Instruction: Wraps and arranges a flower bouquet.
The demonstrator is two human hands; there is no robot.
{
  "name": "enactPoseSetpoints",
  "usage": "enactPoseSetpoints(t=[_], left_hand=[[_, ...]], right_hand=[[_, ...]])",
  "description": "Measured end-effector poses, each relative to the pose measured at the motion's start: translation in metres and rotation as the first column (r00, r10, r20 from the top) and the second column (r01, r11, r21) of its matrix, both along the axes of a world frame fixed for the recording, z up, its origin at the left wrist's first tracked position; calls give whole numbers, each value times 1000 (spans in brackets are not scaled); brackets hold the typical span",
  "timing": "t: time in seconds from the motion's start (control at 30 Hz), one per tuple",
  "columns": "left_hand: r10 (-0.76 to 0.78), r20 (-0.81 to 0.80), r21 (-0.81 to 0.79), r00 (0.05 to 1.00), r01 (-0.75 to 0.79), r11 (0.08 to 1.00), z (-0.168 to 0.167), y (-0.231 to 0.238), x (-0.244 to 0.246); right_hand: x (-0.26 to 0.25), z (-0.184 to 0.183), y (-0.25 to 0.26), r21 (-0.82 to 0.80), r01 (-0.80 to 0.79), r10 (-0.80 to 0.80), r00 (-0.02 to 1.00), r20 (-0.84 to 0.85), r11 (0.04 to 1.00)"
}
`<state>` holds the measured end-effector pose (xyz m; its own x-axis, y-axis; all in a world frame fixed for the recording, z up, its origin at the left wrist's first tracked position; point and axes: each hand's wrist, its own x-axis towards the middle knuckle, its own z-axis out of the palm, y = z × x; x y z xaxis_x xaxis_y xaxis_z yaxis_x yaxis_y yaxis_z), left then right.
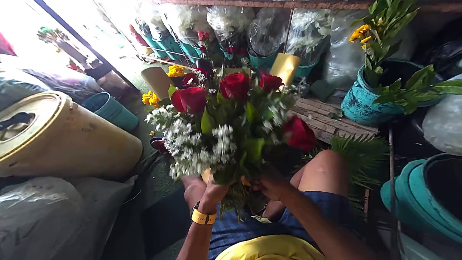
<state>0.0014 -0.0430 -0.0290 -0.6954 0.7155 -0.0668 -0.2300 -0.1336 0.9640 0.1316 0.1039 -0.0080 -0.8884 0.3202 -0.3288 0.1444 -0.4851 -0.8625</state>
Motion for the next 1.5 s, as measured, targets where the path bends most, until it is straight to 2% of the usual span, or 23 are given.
enactPoseSetpoints(t=[0.03,0.07,0.1,0.13,0.17,0.2,0.27,0.37,0.43,0.5,0.57,0.6,0.7,0.77,0.83,0.9,0.97,1.03,1.1,1.2,1.3,1.43,1.5], left_hand=[[4,-4,-11,1000,-4,1000,-4,-5,1],[6,-6,-25,1000,-6,1000,-6,-8,1],[7,-4,-29,1000,-7,1000,-7,-9,0],[18,-5,-31,1000,-18,999,-7,-8,-1],[31,-4,-36,1000,-32,999,-5,-6,-3],[41,-9,-44,999,-41,998,-1,-3,-4],[62,2,-41,998,-62,997,7,2,-5],[81,38,-22,996,-80,997,9,6,-5],[93,38,-18,995,-92,996,5,6,-8],[95,48,-3,994,-95,995,-4,5,-13],[105,54,-16,993,-104,994,-11,4,-15],[116,49,-34,992,-115,993,-12,3,-15],[156,38,-45,987,-154,987,-24,0,-23],[157,40,-64,987,-154,986,-38,-5,-30],[164,59,-85,985,-159,984,-49,-5,-33],[162,39,-133,986,-156,979,-58,-4,-39],[143,-43,-284,989,-149,947,-64,-8,-46],[114,-92,-383,989,-141,913,-74,-7,-53],[147,-63,-336,987,-160,928,-78,1,-59],[187,-8,-267,982,-182,946,-81,11,-72],[205,35,-307,978,-185,934,-90,10,-80],[204,23,-338,979,-184,923,-105,22,-98],[185,49,-362,982,-155,919,-115,37,-114]], right_hand=[[-1,-2,4,-298,-67,77,997,19,952],[0,-5,6,-427,-106,116,993,-2,898],[2,-7,7,-394,-111,108,994,-29,912],[4,-9,6,-220,-90,78,995,-63,971],[6,-13,5,40,-42,45,995,-92,998],[7,-19,5,299,16,17,994,-109,954],[7,-31,1,610,135,-44,986,-162,781],[3,-43,-2,821,214,-58,974,-217,529],[0,-43,-4,851,172,-14,982,-191,496],[-5,-34,1,776,81,43,990,-137,625],[-19,-33,10,605,10,53,995,-86,796],[-25,-38,13,571,-15,59,997,-58,821],[-31,-36,19,664,-203,196,977,86,719],[-36,-34,24,584,-211,219,974,58,784],[-47,-43,23,423,-116,98,993,64,899],[-56,-53,26,460,-186,127,979,157,868],[-60,-52,33,501,-302,225,951,210,811],[-67,-52,40,416,-250,196,966,168,874],[-80,-62,41,330,-175,118,976,185,928],[-96,-73,48,326,-308,237,942,240,894],[-109,-66,67,184,-351,300,919,255,918],[-133,-99,85,102,-418,366,870,329,903],[-141,-111,103,72,-423,385,873,298,903]])
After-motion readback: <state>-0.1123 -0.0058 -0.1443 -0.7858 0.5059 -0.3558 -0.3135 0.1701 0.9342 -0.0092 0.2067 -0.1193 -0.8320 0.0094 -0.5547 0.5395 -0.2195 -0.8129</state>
